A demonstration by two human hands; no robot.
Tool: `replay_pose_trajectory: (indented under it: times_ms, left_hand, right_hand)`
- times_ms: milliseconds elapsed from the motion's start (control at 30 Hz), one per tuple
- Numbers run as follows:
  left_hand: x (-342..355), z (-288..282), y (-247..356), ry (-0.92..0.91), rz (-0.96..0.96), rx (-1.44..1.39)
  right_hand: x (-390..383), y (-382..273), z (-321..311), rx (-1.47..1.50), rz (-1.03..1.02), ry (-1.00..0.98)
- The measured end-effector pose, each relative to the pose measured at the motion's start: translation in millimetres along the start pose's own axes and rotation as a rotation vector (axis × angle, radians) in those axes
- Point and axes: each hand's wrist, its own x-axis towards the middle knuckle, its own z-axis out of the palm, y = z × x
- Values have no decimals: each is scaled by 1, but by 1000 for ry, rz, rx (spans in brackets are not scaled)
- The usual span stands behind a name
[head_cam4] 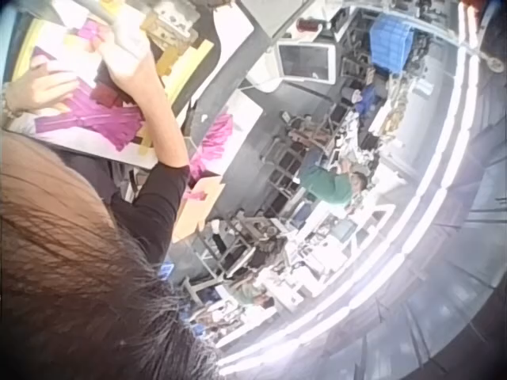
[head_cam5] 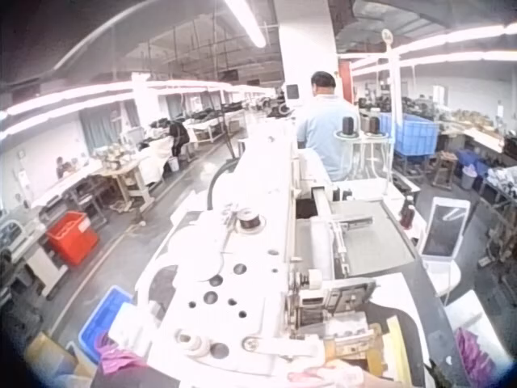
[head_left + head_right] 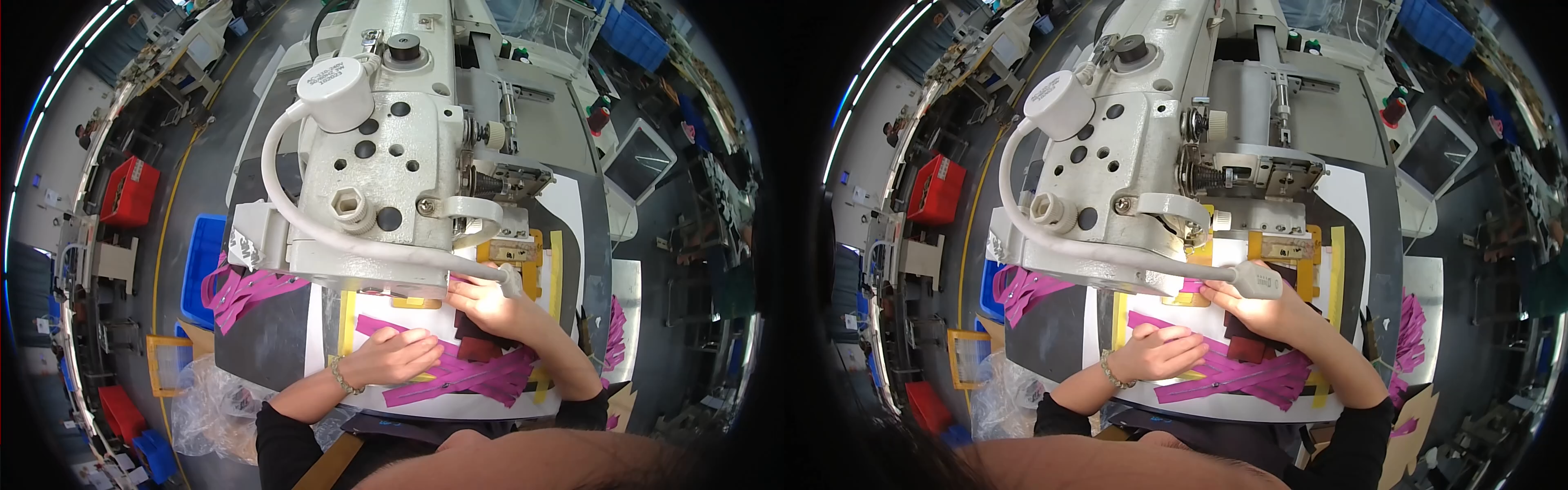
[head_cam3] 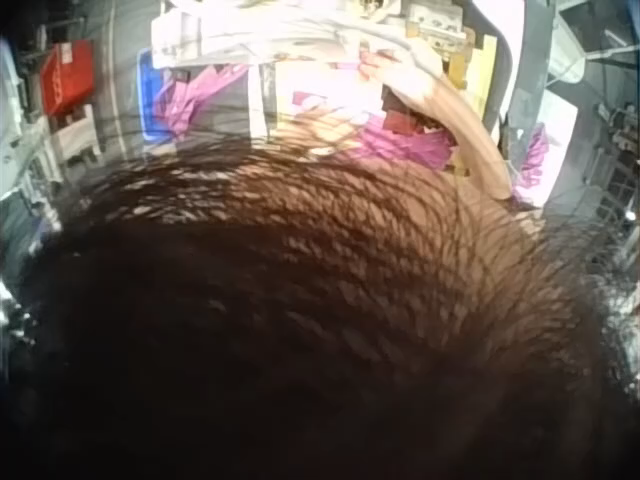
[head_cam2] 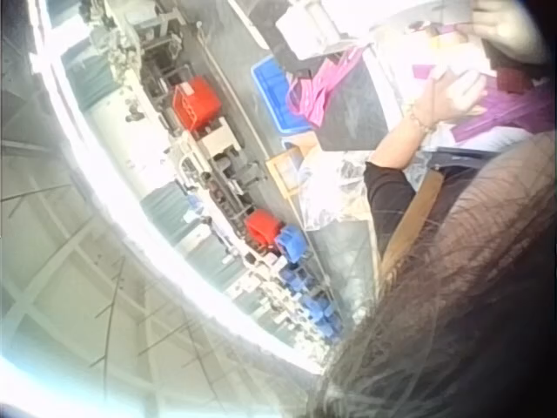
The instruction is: Sewing together pink fabric or leather straps using an industrial sewing machine.
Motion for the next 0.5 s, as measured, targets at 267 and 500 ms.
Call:
replay_pose_trajectory:
  times_ms: [267, 500]
  left_hand:
    - [1, 0, -3, 11, -4, -38]
    - [0, -1, -1, -1, -34, -72]
  right_hand:
    - [-9, 7, 26, -27, 6, -37]
    - [-4, 3, 19, -37, -6, -28]
